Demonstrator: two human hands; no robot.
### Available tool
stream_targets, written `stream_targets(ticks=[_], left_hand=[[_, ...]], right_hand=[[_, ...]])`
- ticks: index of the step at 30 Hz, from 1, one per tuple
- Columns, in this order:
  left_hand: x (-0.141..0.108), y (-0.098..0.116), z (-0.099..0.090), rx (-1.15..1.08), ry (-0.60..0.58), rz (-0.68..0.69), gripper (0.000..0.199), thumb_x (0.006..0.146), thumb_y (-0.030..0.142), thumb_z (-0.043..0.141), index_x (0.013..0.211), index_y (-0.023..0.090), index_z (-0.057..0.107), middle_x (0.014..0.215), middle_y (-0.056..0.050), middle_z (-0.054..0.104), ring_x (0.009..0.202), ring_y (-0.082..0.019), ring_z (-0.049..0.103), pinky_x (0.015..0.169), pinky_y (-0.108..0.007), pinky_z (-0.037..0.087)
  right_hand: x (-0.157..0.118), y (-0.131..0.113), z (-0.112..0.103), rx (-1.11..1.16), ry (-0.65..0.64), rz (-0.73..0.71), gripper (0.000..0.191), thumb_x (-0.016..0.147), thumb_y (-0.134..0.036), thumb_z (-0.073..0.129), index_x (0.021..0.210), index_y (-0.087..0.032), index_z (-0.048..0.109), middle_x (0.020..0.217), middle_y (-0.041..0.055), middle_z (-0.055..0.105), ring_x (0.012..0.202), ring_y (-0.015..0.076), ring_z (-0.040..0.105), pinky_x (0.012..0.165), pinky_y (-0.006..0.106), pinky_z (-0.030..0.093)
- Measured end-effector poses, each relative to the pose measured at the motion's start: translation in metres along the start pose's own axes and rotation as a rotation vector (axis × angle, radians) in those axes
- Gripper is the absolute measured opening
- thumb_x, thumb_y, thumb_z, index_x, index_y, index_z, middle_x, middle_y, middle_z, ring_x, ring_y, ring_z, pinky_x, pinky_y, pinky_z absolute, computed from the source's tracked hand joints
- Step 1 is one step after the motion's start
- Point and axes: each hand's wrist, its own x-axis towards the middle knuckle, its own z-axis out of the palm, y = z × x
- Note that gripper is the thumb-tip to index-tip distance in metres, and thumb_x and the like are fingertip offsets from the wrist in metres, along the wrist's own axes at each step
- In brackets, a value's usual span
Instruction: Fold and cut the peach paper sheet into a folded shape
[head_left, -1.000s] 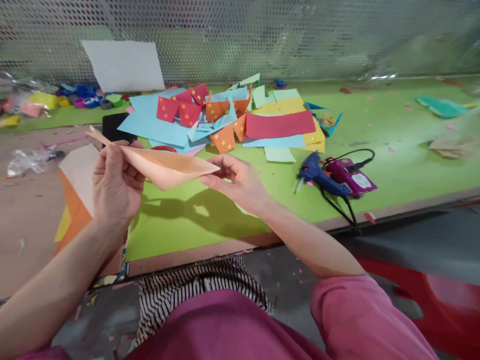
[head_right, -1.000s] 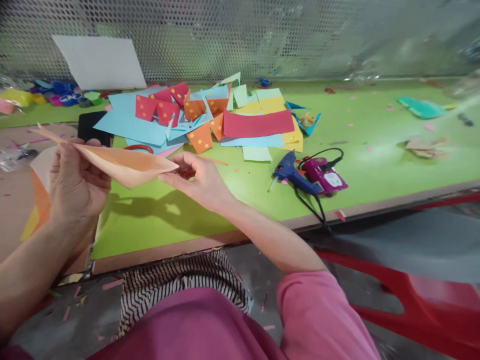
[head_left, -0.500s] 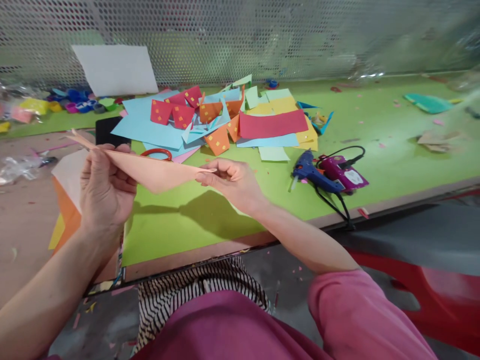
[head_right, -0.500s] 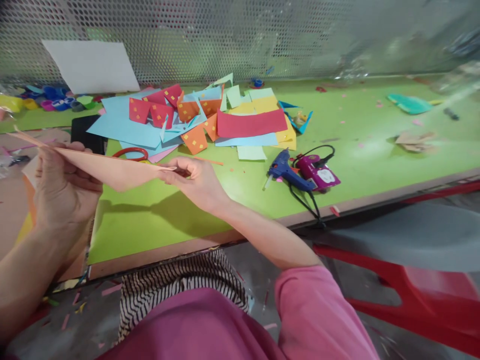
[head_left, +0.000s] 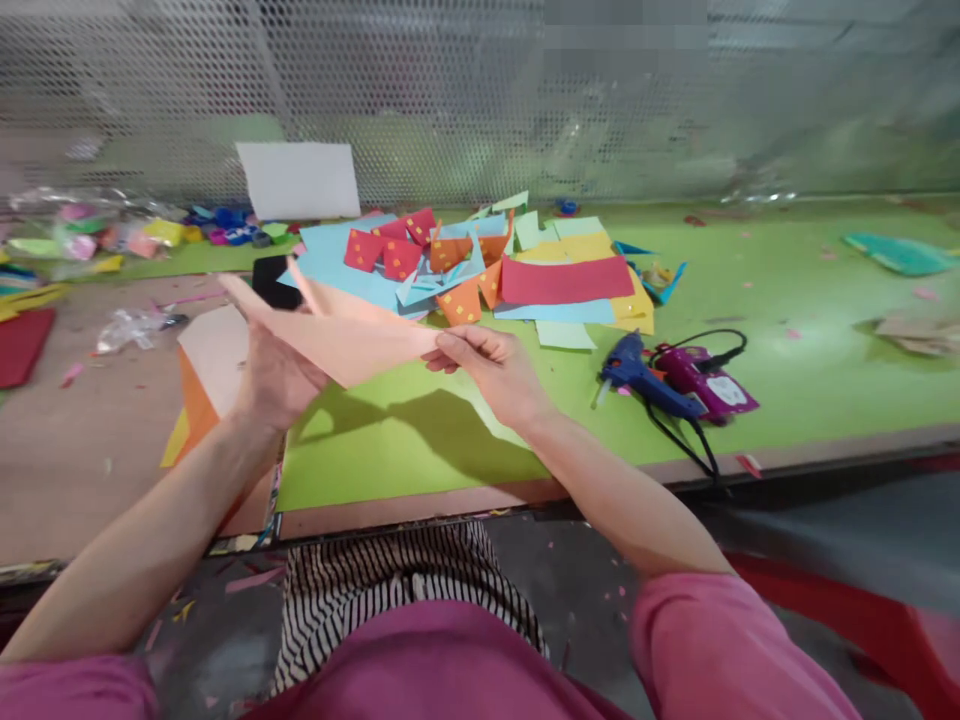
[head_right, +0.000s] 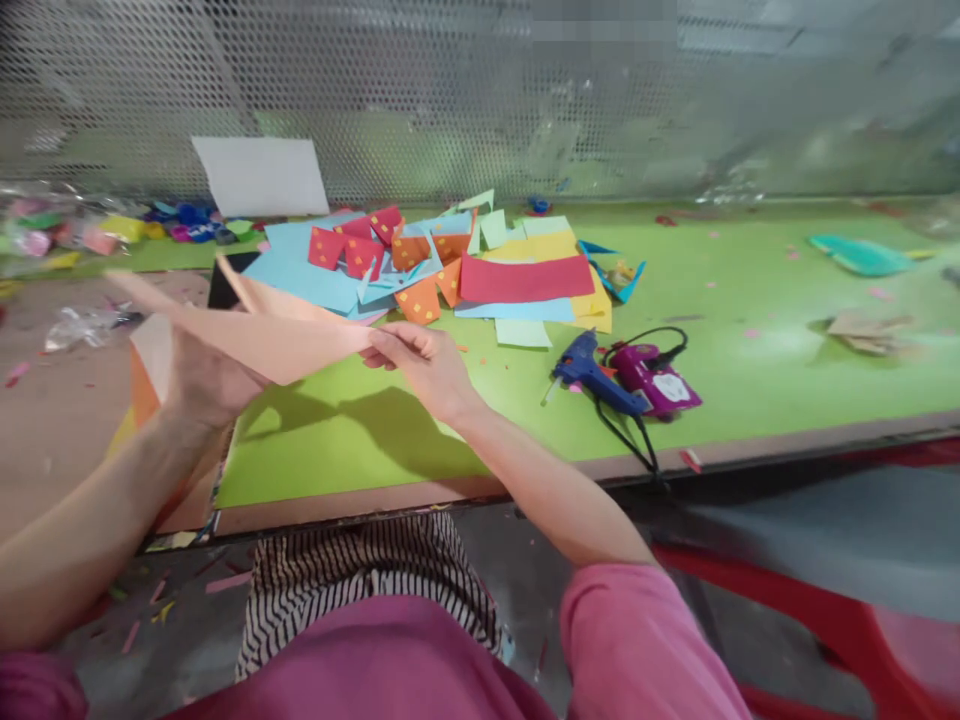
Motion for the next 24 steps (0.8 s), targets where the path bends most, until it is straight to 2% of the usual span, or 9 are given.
stream_targets(ticks=[3, 5, 6, 9, 11, 14, 17, 20, 24], left_hand=[[-0.009, -0.003, 0.001, 0.055, -0.191, -0.129, 0.087, 0.052, 0.093, 0.079, 0.099, 0.02, 0.076, 0.111, -0.015, 0.082, 0.137, -0.042, 0.062, 0.105, -0.053, 0.059], [-0.017, -0.007, 0.001, 0.096, -0.3, -0.165, 0.089, 0.052, 0.091, 0.081, 0.104, 0.019, 0.077, 0.124, -0.019, 0.078, 0.142, -0.046, 0.056, 0.11, -0.059, 0.054], [-0.022, -0.01, 0.003, 0.117, -0.318, -0.161, 0.085, 0.052, 0.084, 0.087, 0.106, 0.02, 0.077, 0.129, -0.018, 0.076, 0.14, -0.046, 0.057, 0.111, -0.06, 0.053], [-0.039, -0.025, 0.02, 0.122, -0.195, -0.088, 0.06, 0.056, 0.046, 0.101, 0.107, 0.025, 0.078, 0.131, -0.01, 0.076, 0.13, -0.035, 0.066, 0.11, -0.052, 0.053], [-0.05, -0.037, 0.041, 0.022, -0.108, -0.028, 0.047, 0.059, 0.033, 0.1, 0.1, 0.026, 0.079, 0.121, -0.004, 0.079, 0.124, -0.026, 0.068, 0.11, -0.045, 0.053], [-0.06, -0.051, 0.074, -0.166, -0.07, 0.051, 0.033, 0.064, 0.038, 0.098, 0.088, 0.026, 0.079, 0.098, 0.0, 0.08, 0.107, -0.02, 0.071, 0.103, -0.039, 0.054], [-0.066, -0.06, 0.092, -0.252, -0.033, 0.122, 0.029, 0.066, 0.042, 0.098, 0.08, 0.026, 0.078, 0.084, 0.002, 0.078, 0.099, -0.018, 0.07, 0.087, -0.031, 0.055], [-0.073, -0.065, 0.096, -0.272, -0.026, 0.146, 0.028, 0.07, 0.044, 0.096, 0.079, 0.026, 0.077, 0.084, 0.002, 0.078, 0.089, -0.015, 0.07, 0.076, -0.026, 0.053], [-0.085, -0.065, 0.092, -0.297, -0.015, 0.107, 0.031, 0.071, 0.046, 0.095, 0.078, 0.023, 0.076, 0.081, 0.001, 0.079, 0.074, -0.013, 0.07, 0.071, -0.027, 0.053]], right_hand=[[0.005, 0.001, -0.002, 0.032, 0.068, 0.015, 0.022, 0.086, -0.048, 0.078, 0.086, -0.026, 0.079, 0.084, 0.0023, 0.079, 0.078, 0.0175, 0.071, 0.081, 0.037, 0.056], [0.006, -0.001, -0.002, 0.071, 0.095, 0.007, 0.021, 0.084, -0.048, 0.079, 0.083, -0.027, 0.079, 0.085, 0.0021, 0.08, 0.076, 0.0171, 0.071, 0.079, 0.037, 0.055], [0.005, -0.002, -0.001, 0.095, 0.105, 0.0, 0.021, 0.083, -0.048, 0.08, 0.082, -0.027, 0.078, 0.086, 0.0019, 0.08, 0.076, 0.0166, 0.071, 0.078, 0.036, 0.054], [0.001, -0.007, 0.006, 0.173, 0.12, -0.012, 0.024, 0.078, -0.051, 0.084, 0.078, -0.028, 0.078, 0.083, 0.0009, 0.08, 0.074, 0.0154, 0.07, 0.075, 0.033, 0.052], [-0.004, -0.01, 0.015, 0.214, 0.106, -0.006, 0.027, 0.076, -0.053, 0.085, 0.077, -0.028, 0.078, 0.079, -0.0002, 0.079, 0.073, 0.0151, 0.069, 0.075, 0.032, 0.052], [-0.015, -0.015, 0.029, 0.27, 0.076, -0.01, 0.03, 0.072, -0.056, 0.087, 0.077, -0.028, 0.077, 0.075, -0.0023, 0.077, 0.068, 0.0138, 0.065, 0.076, 0.033, 0.054], [-0.028, -0.018, 0.037, 0.286, 0.069, -0.026, 0.03, 0.073, -0.057, 0.087, 0.079, -0.029, 0.077, 0.078, -0.002, 0.077, 0.069, 0.0143, 0.065, 0.079, 0.035, 0.055], [-0.041, -0.016, 0.04, 0.282, 0.077, -0.036, 0.03, 0.075, -0.057, 0.084, 0.079, -0.028, 0.078, 0.082, 0.0, 0.079, 0.077, 0.0169, 0.07, 0.081, 0.036, 0.056], [-0.057, -0.013, 0.041, 0.26, 0.12, -0.034, 0.032, 0.076, -0.059, 0.083, 0.083, -0.027, 0.079, 0.085, 0.0019, 0.081, 0.082, 0.0187, 0.074, 0.081, 0.036, 0.056]])
